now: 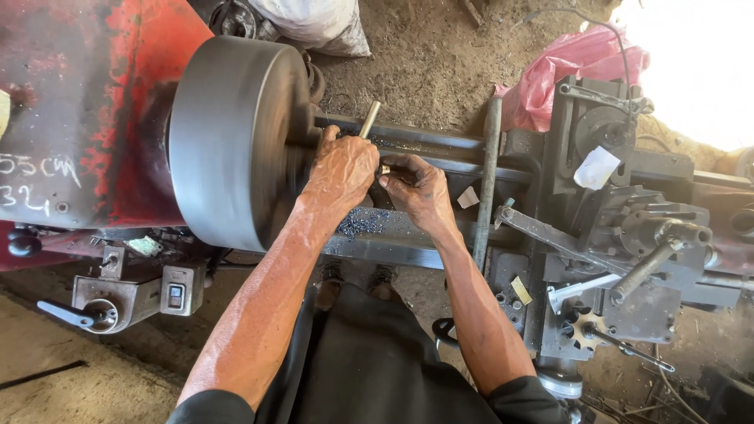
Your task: Machining a small brass component on a manual lathe, including measuring with calipers and adjusting the cutting tool.
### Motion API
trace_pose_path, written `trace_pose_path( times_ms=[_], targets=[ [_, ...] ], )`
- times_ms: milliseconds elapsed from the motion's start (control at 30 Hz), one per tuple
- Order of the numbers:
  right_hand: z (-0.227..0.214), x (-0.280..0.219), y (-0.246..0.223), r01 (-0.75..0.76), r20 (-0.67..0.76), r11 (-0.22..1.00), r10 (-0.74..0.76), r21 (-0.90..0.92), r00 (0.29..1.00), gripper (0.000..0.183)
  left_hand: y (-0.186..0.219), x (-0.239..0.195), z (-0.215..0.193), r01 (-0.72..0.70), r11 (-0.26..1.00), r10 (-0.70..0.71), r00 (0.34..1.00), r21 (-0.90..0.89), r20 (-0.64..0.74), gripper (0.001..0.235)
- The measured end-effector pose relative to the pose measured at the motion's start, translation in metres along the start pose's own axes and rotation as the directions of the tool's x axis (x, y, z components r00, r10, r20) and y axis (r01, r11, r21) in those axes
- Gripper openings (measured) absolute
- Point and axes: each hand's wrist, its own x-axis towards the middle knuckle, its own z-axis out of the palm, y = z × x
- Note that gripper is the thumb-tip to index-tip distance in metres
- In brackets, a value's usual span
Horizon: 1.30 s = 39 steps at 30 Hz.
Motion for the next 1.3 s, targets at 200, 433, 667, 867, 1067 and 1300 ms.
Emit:
trace_pose_path(
  times_ms=[200,433,667,867,1067,1300],
  targets=[
    [0.002,0.003,-0.013,0.052,0.014,0.997,-0.051,-0.054,0.999,0.037,0.000,-0.002,0.010,0.014,1.000,-0.013,0.998,0.013,-0.069,0.010],
    [-0.001,0.008,-0.011,0.102,0.026,0.985,-0.099,-0.136,0.995,0.039,-0.002,-0.001,0.016,0.035,0.997,-0.042,0.994,-0.074,-0.101,0.016],
    [-0.003,0.014,0.008,0.177,0.030,0.962,-0.175,-0.206,0.984,0.034,-0.003,-0.009,0.030,-0.003,0.998,-0.007,0.983,-0.056,-0.185,0.006],
    [0.005,0.013,0.001,0.233,0.090,0.878,-0.215,-0.417,0.972,0.019,0.009,-0.047,-0.006,-0.037,0.993,-0.002,0.947,-0.115,-0.322,0.021],
    [0.027,0.027,-0.004,0.174,0.150,0.458,-0.090,-0.872,0.985,0.039,0.016,-0.135,0.032,-0.195,0.902,0.042,0.928,-0.385,-0.370,0.017],
    [0.032,0.044,0.035,0.146,0.116,0.285,-0.118,-0.947,0.986,0.015,-0.004,-0.210,0.076,-0.115,0.842,0.030,0.985,-0.526,-0.169,0.015]
  ],
)
